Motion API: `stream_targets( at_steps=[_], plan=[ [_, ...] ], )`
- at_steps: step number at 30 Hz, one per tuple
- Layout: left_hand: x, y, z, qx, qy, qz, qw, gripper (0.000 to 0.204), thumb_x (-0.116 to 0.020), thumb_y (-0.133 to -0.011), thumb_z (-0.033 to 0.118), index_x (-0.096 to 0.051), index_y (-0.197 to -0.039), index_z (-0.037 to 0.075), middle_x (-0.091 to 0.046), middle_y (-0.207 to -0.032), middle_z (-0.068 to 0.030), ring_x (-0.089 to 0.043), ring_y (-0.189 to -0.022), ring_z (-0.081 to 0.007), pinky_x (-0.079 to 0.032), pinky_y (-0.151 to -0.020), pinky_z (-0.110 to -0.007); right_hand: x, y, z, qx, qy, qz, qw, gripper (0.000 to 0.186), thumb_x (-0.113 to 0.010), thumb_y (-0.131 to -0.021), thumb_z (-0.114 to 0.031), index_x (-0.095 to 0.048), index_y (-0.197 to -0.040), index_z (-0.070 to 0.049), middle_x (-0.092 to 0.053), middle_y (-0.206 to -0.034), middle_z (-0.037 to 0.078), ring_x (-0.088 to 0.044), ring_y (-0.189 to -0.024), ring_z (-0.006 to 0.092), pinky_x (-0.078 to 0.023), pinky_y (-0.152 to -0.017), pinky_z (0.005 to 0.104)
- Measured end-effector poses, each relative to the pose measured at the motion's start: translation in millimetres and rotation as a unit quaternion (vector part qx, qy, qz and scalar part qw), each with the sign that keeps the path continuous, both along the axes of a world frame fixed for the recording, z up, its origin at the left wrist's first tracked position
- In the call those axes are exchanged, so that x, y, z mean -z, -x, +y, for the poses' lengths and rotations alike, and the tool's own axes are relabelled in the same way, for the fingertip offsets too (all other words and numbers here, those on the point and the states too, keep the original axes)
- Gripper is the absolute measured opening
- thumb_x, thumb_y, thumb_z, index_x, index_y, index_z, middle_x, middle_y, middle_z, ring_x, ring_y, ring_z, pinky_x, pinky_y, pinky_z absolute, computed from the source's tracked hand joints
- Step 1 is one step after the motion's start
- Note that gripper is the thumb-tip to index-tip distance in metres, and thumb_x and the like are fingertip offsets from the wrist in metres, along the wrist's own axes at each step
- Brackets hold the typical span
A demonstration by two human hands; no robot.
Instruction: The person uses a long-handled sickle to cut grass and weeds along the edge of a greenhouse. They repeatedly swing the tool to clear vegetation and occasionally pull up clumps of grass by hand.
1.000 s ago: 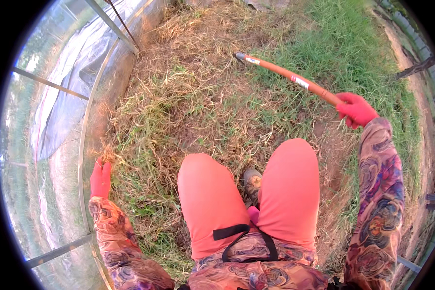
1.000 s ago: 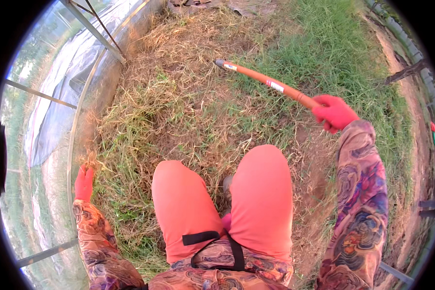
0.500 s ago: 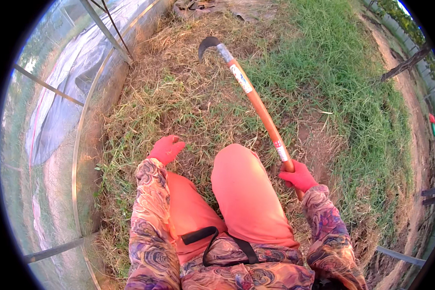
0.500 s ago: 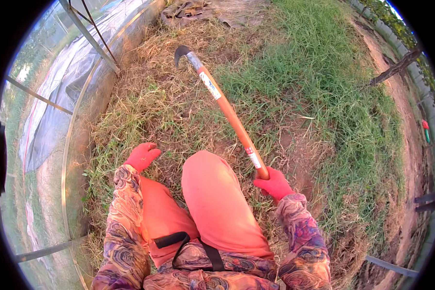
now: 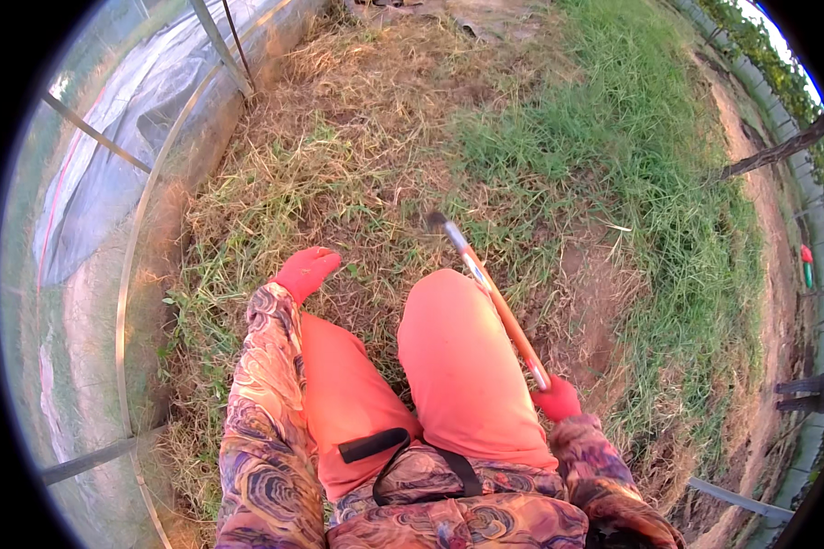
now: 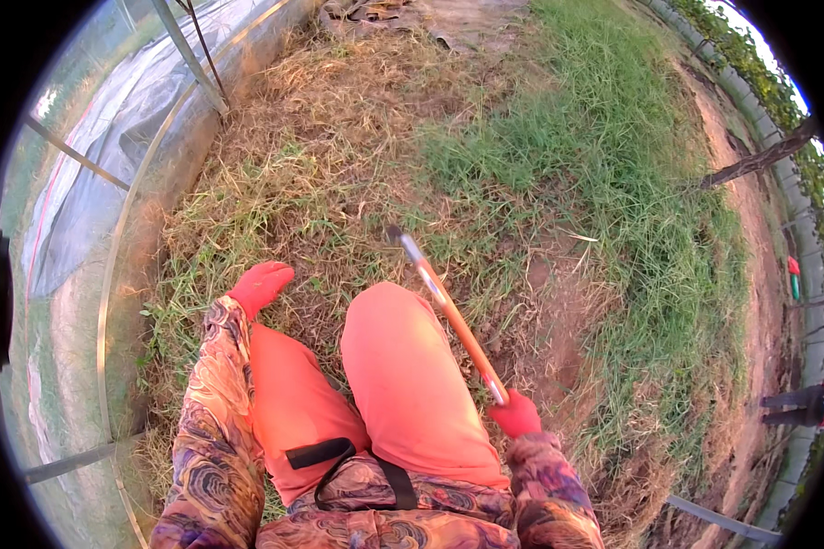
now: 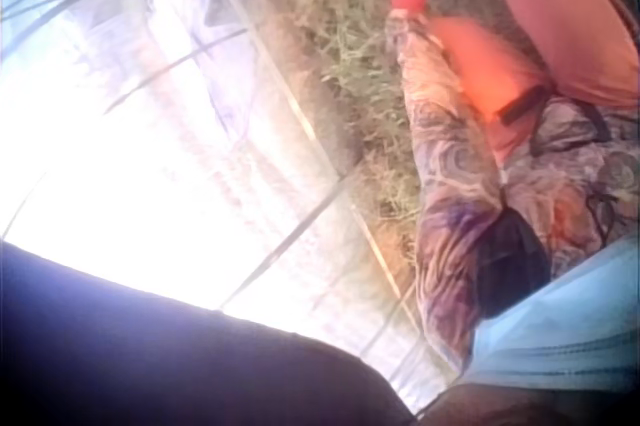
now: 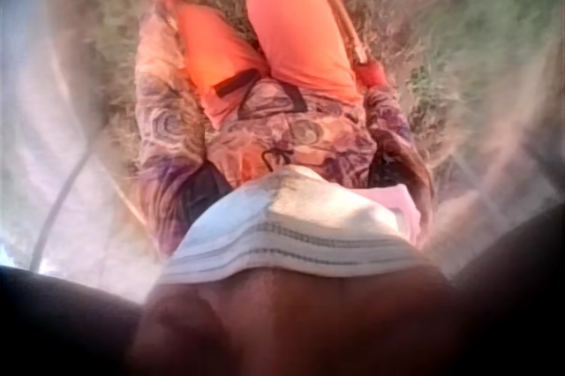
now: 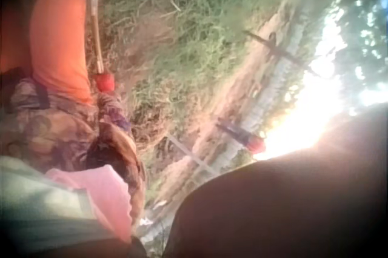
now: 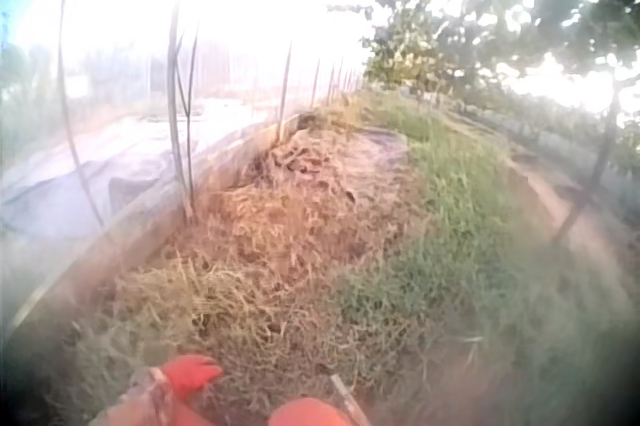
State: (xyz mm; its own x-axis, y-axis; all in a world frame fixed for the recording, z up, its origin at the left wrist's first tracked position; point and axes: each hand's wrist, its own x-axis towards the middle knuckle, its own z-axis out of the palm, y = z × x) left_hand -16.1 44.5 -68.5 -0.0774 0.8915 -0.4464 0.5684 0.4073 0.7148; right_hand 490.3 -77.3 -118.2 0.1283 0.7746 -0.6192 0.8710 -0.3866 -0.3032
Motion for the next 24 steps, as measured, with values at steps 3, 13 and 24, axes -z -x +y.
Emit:
stream_targets(
  at_steps=[3,13,24],
  plan=[
    [9.0,-1.3,3.0,0.031,-0.014,-0.015,0.999,0.041,-0.056,-0.085,0.035,-0.06,-0.111,0.002,-0.062,-0.104,-0.0123,-0.057,-0.096,-0.0234,-0.044,-0.084,-0.033,-18.7,-34.1,-86.7,0.072,0.005,0.0,0.997,0.044,-0.072,-0.067,-0.031,-0.06,-0.098,-0.003,-0.064,-0.079,0.016,-0.064,-0.076,0.0297,-0.048,-0.068,0.039],
    [-2.3,-17.1,13.8,0.134,-0.04,0.065,0.988,0.038,-0.052,-0.088,0.03,-0.058,-0.111,0.001,-0.062,-0.104,-0.0123,-0.058,-0.096,-0.023,-0.045,-0.082,-0.032,6.2,56.8,66.5,0.173,-0.08,0.246,0.95,0.032,-0.072,-0.071,-0.027,-0.056,-0.083,-0.002,-0.055,-0.063,0.006,-0.052,-0.048,0.0137,-0.041,-0.045,0.0323],
    [30.0,8.6,7.7,0.089,0.023,-0.04,0.995,0.029,-0.051,-0.088,0.031,-0.057,-0.097,0.005,-0.054,-0.09,-0.006,-0.051,-0.083,-0.0183,-0.042,-0.072,-0.03,31.8,34.5,19.3,0.084,-0.082,0.065,0.991,0.044,-0.069,-0.067,-0.036,-0.059,-0.089,0.001,-0.063,-0.084,0.023,-0.061,-0.085,0.0397,-0.047,-0.073,0.0443]
  ],
)
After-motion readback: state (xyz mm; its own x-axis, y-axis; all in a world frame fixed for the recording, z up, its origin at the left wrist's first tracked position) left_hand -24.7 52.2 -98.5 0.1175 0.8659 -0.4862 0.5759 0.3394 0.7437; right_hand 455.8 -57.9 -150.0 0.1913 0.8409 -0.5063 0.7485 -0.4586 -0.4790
